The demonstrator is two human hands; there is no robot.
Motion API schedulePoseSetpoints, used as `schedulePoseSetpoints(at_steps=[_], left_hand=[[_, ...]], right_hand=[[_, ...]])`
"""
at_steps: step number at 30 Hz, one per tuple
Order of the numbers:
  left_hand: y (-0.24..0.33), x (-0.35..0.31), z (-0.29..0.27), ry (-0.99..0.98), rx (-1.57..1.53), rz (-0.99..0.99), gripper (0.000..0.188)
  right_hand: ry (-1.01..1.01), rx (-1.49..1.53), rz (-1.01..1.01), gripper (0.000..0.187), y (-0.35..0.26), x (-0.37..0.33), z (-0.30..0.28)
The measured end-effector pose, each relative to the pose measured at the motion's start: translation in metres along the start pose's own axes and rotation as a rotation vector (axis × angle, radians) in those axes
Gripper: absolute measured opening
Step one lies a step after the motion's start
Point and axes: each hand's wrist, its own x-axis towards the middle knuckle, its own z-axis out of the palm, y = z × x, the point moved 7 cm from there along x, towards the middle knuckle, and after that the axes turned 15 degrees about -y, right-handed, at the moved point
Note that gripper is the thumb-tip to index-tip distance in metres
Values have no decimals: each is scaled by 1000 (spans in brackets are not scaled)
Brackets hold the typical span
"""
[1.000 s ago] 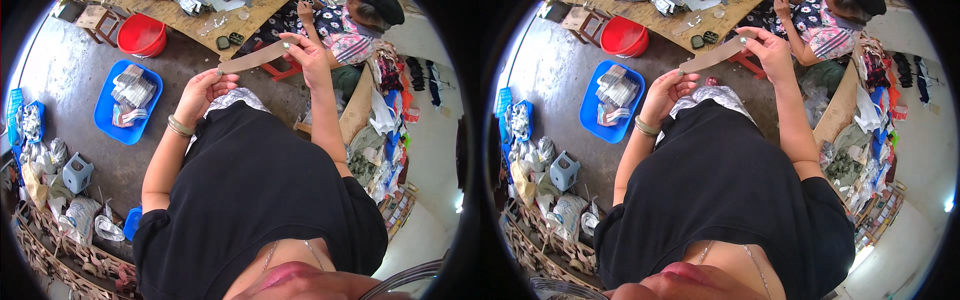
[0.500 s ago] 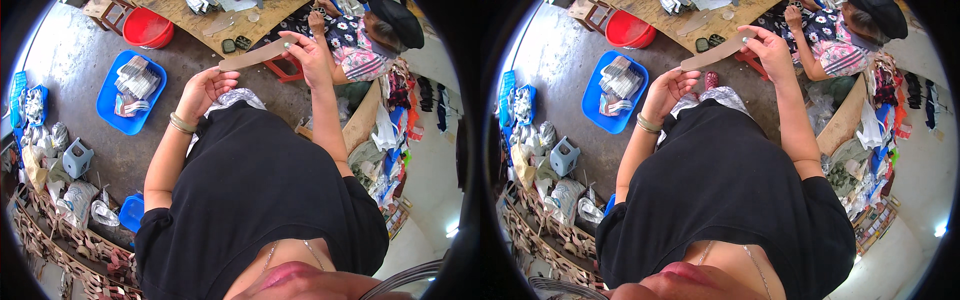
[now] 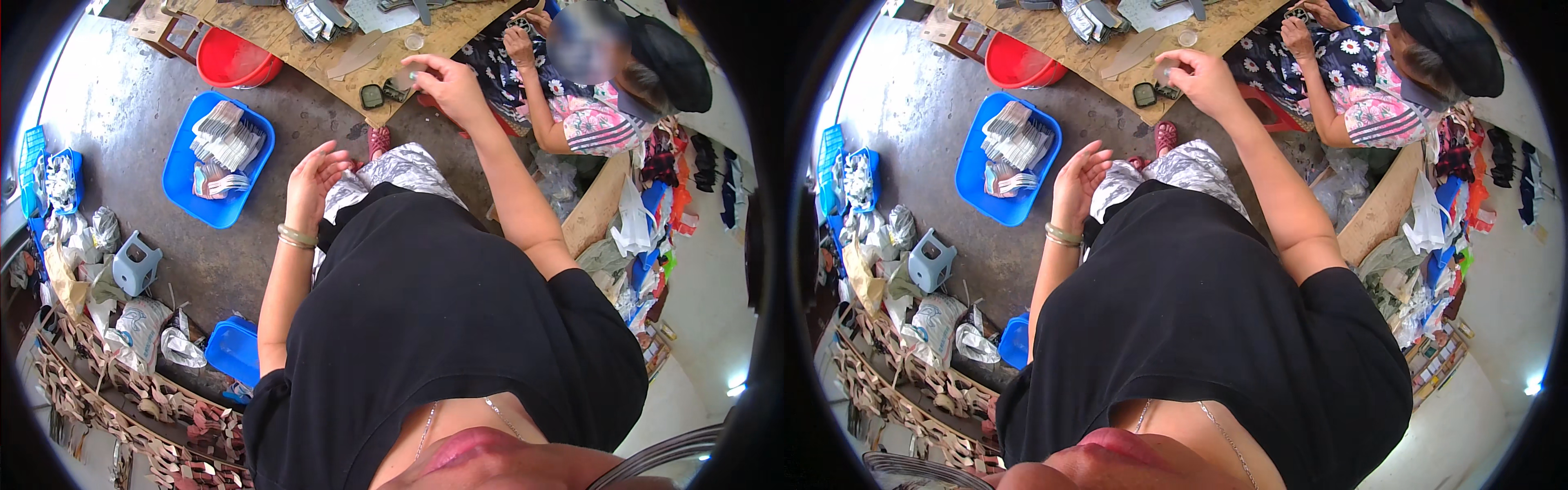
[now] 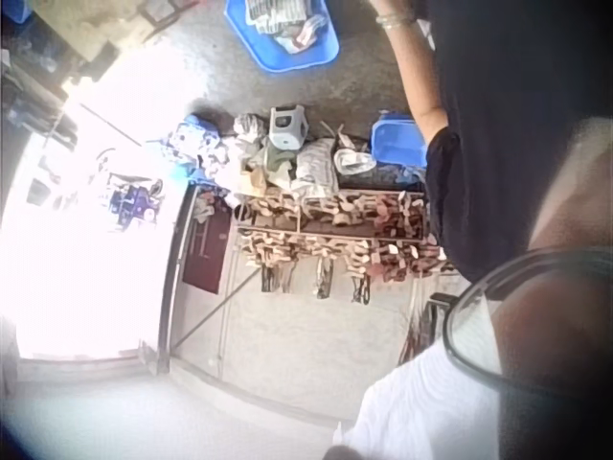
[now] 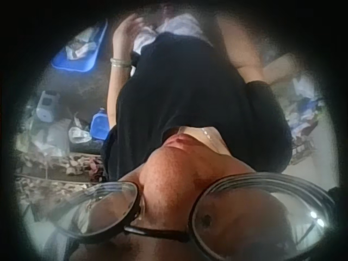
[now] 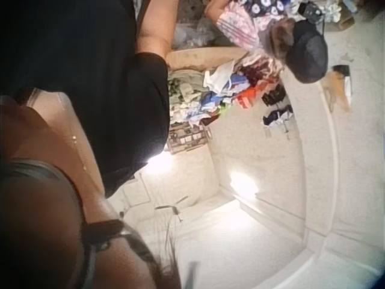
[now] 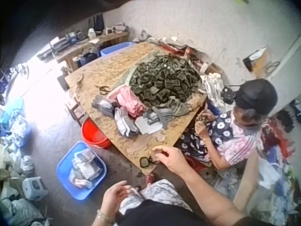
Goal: The person assembles shoe strap components by hand, attaching reinforcement strips and linings together and pressing the folded pieces.
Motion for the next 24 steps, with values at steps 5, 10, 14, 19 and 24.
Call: schedulePoseSetpoints(at_steps=[5,10,14,19,24], left_hand=[[-7,-5,-10,100,-84,23,33],[-11,-1,-11,130,-86,6,33],[-8,-5,-9,197,-82,15,33],[-8,-7,-10,219,-123,39,32],[-12,-1,-6,229,-79,-1,32]], right_hand=[[-199,-19,86,26,26,37,28],[-257,-66,-86,25,33,67,63],[-333,4,-19,25,48,92,72],[-290,82,92,27,100,142,52],[-69,-256,213,31,164,189,14]])
